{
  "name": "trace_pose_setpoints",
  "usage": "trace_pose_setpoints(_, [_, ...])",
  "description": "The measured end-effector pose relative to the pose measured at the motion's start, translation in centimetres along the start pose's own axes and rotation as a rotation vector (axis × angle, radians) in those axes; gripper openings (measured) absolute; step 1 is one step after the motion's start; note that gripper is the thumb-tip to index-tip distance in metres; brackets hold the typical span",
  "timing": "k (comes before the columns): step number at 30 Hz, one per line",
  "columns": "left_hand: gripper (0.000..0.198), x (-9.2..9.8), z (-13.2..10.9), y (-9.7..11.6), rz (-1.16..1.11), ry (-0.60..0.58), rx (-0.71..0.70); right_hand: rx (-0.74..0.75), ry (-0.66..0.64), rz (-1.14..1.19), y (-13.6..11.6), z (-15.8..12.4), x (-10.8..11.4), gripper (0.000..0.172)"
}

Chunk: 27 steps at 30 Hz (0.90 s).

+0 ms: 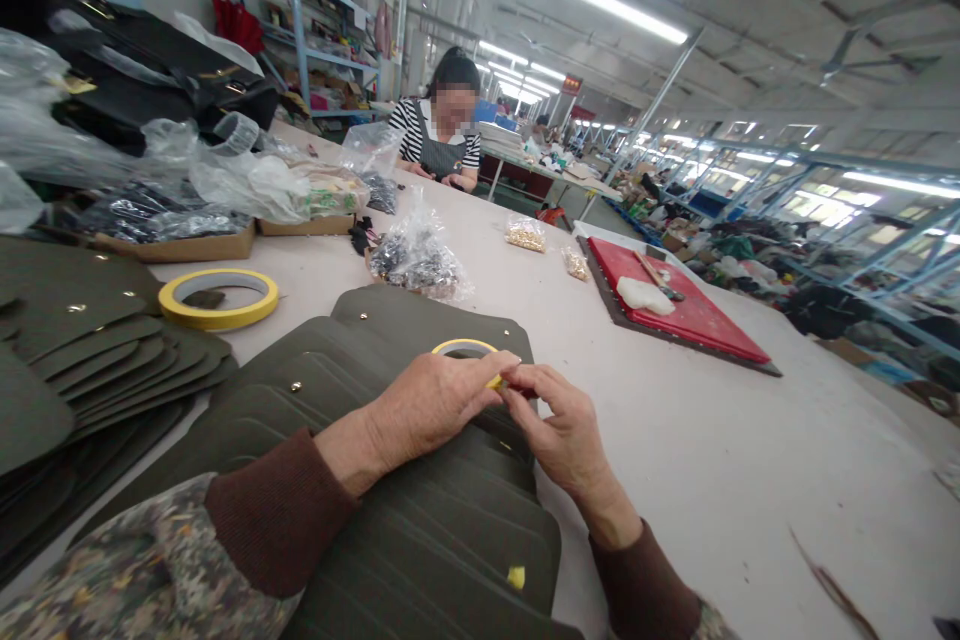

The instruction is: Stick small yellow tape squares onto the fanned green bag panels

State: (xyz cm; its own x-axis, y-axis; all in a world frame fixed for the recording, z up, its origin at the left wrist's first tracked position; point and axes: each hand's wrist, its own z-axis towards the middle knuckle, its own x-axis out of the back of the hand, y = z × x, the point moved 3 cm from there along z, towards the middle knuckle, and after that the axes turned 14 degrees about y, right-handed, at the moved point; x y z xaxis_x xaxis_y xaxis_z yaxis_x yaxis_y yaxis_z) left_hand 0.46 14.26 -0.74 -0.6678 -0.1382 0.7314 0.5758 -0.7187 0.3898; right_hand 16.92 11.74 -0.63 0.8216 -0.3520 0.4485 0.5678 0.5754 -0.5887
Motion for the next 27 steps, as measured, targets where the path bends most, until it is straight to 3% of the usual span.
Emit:
trace_pose_setpoints(4, [0.036,-0.1,0.0,0.3,0.005,0.023,0.035,0.046,0.032,-0.083,-0.4,-0.1,-0.1,0.013])
trace_pose_setpoints(10, [0.01,0.2,0.3,0.7,-0.062,-0.003,0.059,0.109,0.083,-0.249,-0.5,-0.4,-0.3,0.013])
trace_pose_setpoints(13, [0.009,0.3,0.6,0.8,-0.094,-0.006,0.066,0.073,0.088,-0.262,-0.4,-0.4,-0.3,0.013])
trace_pose_setpoints(17, [0.01,0.0,0.8,0.9,-0.086,0.001,0.075,-0.186,0.07,-0.15,-0.4,-0.1,-0.2,0.013])
trace_pose_setpoints(20, [0.011,-0.1,0.7,1.3,-0.088,0.082,0.036,-0.489,0.057,0.048,0.1,0.1,-0.4,0.013])
trace_pose_setpoints(23, [0.015,-0.1,0.4,1.7,-0.064,0.162,0.009,-0.659,0.112,0.105,1.5,0.2,0.0,0.013])
trace_pose_setpoints(25, [0.015,-0.3,0.3,1.7,0.003,0.138,0.013,-0.777,0.111,0.124,3.0,-0.1,0.6,0.015])
trace_pose_setpoints(27, [0.012,-0.8,0.4,1.4,0.108,0.041,0.029,-0.907,0.019,0.189,4.6,-0.6,1.1,0.019])
